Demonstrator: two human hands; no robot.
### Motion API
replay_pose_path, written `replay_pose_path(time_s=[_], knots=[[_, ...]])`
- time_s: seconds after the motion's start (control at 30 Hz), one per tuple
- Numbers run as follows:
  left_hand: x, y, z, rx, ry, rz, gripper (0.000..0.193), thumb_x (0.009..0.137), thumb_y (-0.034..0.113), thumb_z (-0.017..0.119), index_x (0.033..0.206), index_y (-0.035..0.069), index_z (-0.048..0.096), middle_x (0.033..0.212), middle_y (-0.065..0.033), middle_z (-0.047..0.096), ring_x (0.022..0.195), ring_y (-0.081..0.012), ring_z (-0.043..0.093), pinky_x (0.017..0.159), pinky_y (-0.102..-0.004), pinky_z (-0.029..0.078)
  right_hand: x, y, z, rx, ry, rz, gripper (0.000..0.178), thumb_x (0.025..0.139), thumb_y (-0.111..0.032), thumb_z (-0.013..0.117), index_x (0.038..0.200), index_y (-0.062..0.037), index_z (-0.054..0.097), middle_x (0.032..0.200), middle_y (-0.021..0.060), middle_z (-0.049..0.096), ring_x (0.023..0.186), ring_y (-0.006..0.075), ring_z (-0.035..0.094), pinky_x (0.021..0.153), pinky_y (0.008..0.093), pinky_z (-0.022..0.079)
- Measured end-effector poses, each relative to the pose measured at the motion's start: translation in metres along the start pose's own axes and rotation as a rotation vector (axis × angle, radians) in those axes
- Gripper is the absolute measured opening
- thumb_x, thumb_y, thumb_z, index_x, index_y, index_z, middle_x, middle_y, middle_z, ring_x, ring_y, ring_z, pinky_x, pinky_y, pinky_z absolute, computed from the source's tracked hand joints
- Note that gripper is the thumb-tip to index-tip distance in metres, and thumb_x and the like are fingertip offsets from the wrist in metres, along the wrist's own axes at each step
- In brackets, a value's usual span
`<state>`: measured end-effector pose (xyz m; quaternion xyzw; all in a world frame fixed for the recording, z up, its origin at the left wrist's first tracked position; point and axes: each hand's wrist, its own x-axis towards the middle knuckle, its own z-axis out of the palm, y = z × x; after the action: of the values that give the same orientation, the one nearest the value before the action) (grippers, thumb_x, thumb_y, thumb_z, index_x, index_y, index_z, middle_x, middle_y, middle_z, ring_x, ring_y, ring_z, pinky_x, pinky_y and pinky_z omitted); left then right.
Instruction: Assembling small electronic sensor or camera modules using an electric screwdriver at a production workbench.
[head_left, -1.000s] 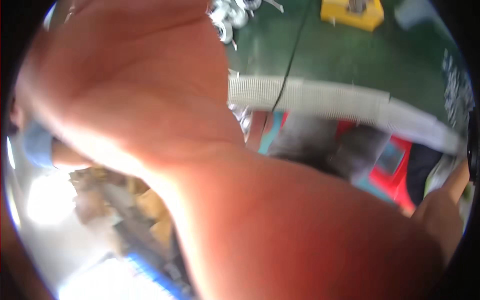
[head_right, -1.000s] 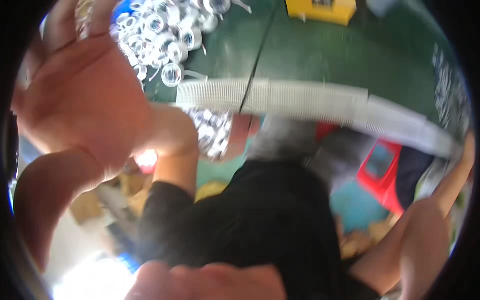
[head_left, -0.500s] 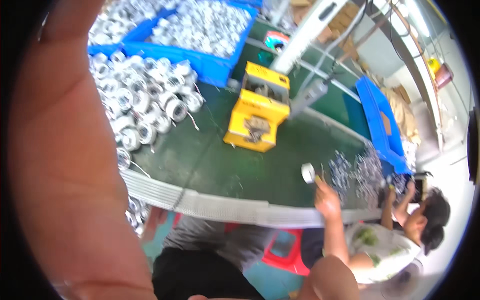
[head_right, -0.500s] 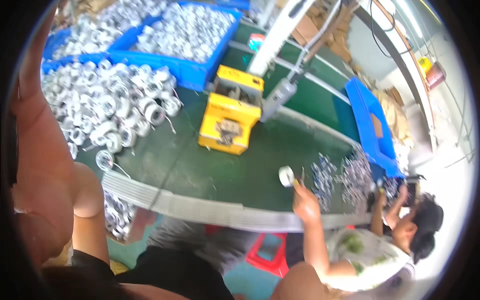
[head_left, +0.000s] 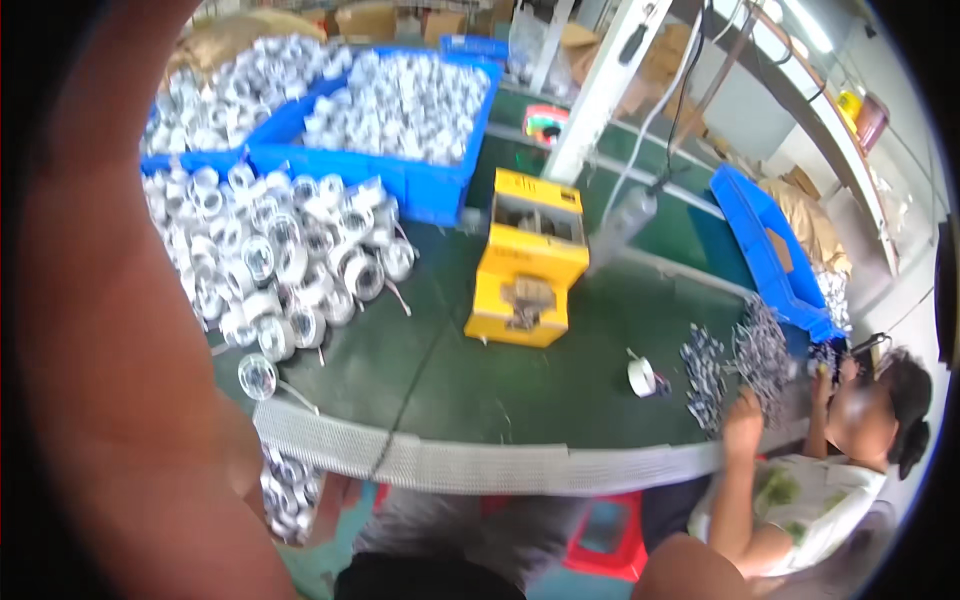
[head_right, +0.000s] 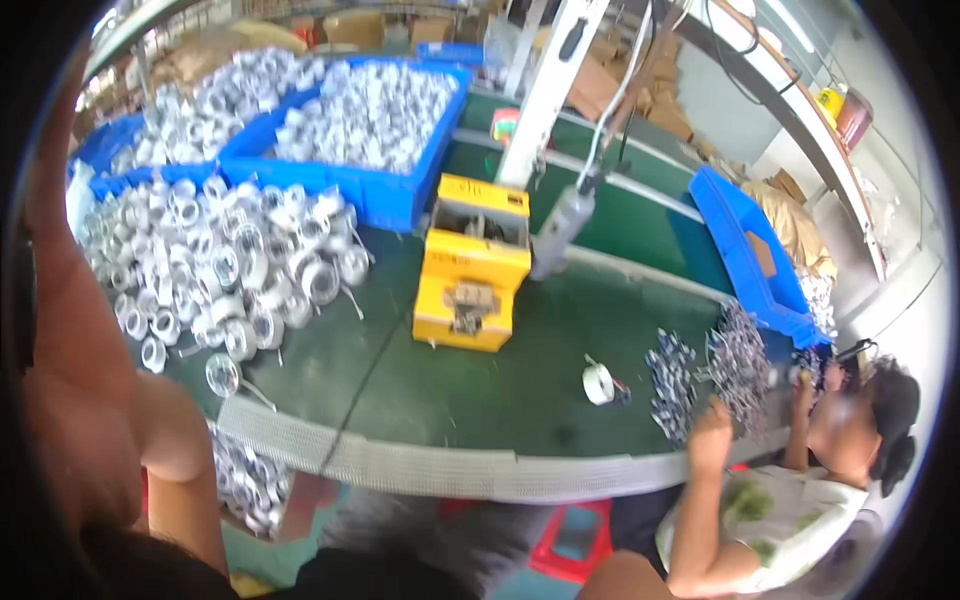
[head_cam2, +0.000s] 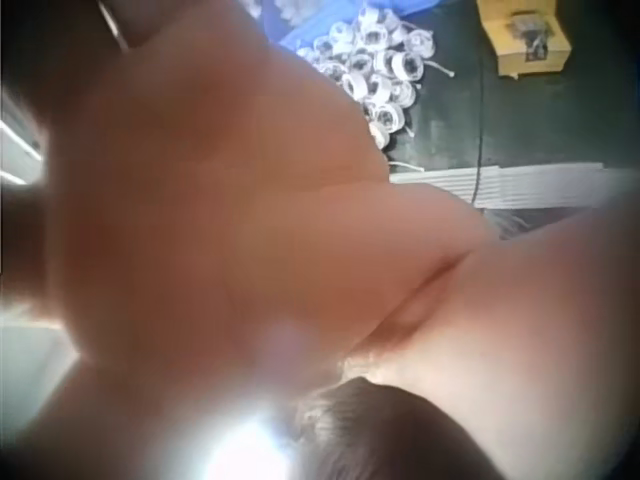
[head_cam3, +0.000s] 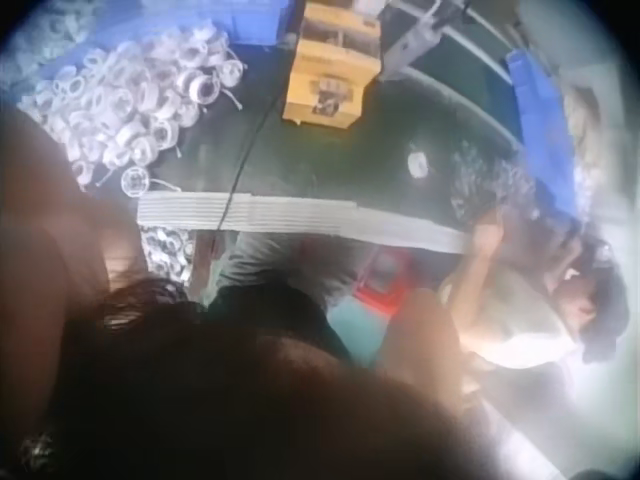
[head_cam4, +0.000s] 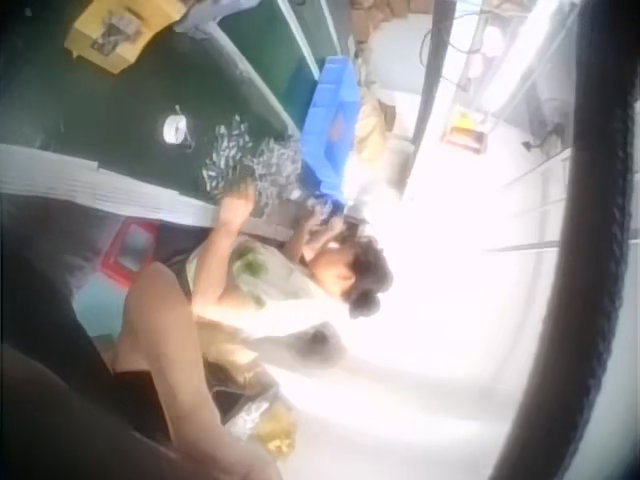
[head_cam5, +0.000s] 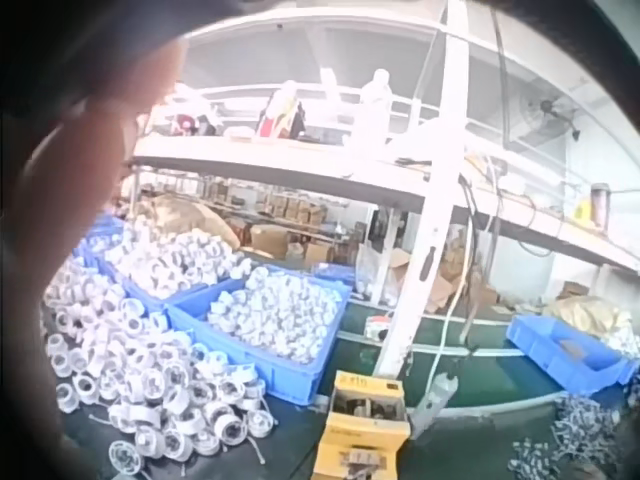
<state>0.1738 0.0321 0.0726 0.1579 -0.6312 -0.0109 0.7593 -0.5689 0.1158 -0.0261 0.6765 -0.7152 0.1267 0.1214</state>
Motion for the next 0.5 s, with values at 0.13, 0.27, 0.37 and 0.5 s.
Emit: replay_pose_path(time_s=[0.13, 0.27, 0.37, 0.5], knots=[[0.014, -0.020, -0.010, -0.040, -0.127, 0.051, 0.098, 0.077, 0.065, 0.062, 0.147, 0.003, 0.028, 0.152, -0.0183, 0.030, 0.140, -0.0321, 0.032, 0.116, -0.0507, 0.023, 0.003, -0.099, -0.006, 0.109, 0.367, -0.015, 0.033, 0.092, -0.011, 0.058, 0.123, -0.0001, 0.054, 0.078, -0.0016, 0.053, 0.070, 0.0086, 0.054, 0.064, 0.0215, 0.046], [0.027, -0.018, -0.005, -0.087, -0.205, 0.013, 0.099, 0.078, 0.067, 0.059, 0.147, 0.003, 0.027, 0.153, -0.0178, 0.029, 0.141, -0.0318, 0.031, 0.116, -0.0510, 0.023, 0.022, -0.230, -0.145, 0.116, 0.759, -0.084, 0.032, 0.089, -0.010, 0.062, 0.119, 0.0003, 0.057, 0.082, 0.0012, 0.058, 0.076, 0.0105, 0.057, 0.070, 0.0227, 0.047], [0.031, -0.004, 0.030, -0.095, -0.253, -0.014, 0.099, 0.079, 0.068, 0.057, 0.148, 0.003, 0.026, 0.153, -0.0174, 0.029, 0.141, -0.0317, 0.031, 0.116, -0.0512, 0.023, 0.059, -0.312, -0.208, 0.114, 1.050, -0.163, 0.032, 0.086, -0.009, 0.066, 0.116, 0.0007, 0.059, 0.086, 0.0033, 0.062, 0.081, 0.0119, 0.060, 0.075, 0.0236, 0.049], [0.033, 0.004, 0.081, -0.144, -0.312, -0.148, 0.100, 0.081, 0.070, 0.054, 0.149, 0.003, 0.026, 0.154, -0.0168, 0.028, 0.141, -0.0314, 0.030, 0.116, -0.0515, 0.022, 0.098, -0.278, -0.105, 0.403, 0.106, -0.004, 0.054, 0.077, -0.030, 0.077, 0.119, -0.0012, 0.061, 0.119, 0.0208, 0.060, 0.116, 0.0370, 0.055, 0.101, 0.0417, 0.042]])
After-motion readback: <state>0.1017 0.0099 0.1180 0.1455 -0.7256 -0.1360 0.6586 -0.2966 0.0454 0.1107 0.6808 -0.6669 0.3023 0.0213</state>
